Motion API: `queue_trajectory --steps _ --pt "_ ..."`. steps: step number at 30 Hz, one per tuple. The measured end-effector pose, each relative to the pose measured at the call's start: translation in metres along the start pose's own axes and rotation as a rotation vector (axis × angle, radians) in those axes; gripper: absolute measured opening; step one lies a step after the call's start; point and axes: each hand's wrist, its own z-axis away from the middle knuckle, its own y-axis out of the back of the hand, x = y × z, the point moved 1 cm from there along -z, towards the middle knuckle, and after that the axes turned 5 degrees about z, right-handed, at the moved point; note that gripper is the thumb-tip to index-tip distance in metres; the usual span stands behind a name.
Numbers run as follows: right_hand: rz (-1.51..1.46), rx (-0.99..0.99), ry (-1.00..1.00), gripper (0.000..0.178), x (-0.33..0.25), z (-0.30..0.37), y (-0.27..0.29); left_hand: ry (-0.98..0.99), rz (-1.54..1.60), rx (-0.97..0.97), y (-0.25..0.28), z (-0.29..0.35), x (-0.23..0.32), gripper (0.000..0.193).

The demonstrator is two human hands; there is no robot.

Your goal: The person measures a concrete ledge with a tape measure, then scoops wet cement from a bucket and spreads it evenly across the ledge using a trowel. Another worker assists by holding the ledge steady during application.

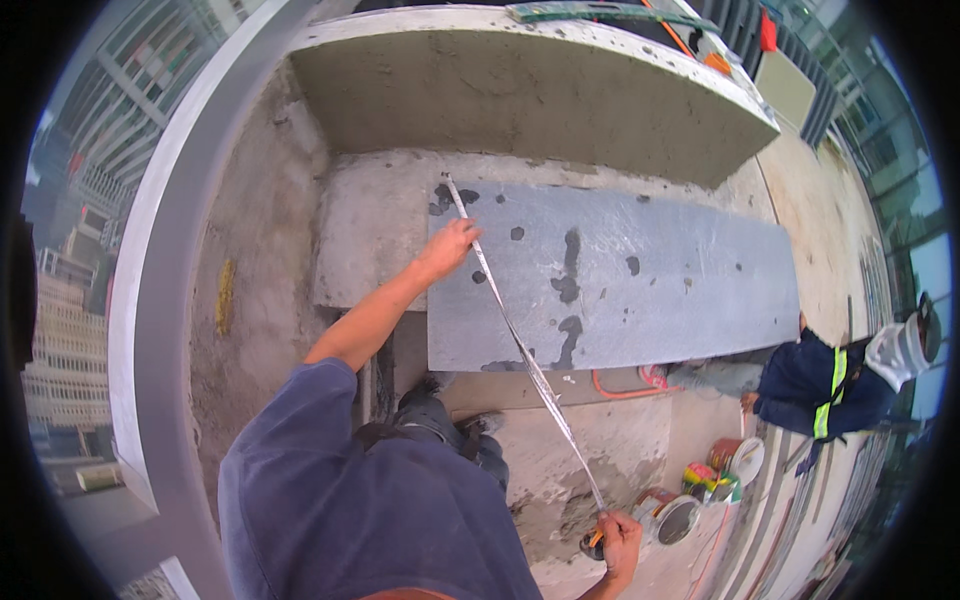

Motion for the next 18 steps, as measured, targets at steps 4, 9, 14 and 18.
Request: queue_trajectory --steps 4,9,14,18 --pt "0.083 0.02 0.044 0.029 0.018 0.001 0.047 -0.14 0.037 0.072 0.03 -0.006 0.003 0.025" --pt "0.294 0.05 -0.067 0.037 -0.035 0.024 0.157 -0.211 -0.073 0.045 0.081 0.02 -0.025 0.022" --pt "0.274 0.559 0.122 0.03 -0.06 0.062 0.278 -0.128 -0.177 0.114 0.134 0.044 -0.043 0.033" --pt "0.405 0.848 0.35 0.031 -0.079 0.049 0.302 -0.15 -0.123 0.273 0.132 0.036 -0.066 0.038"
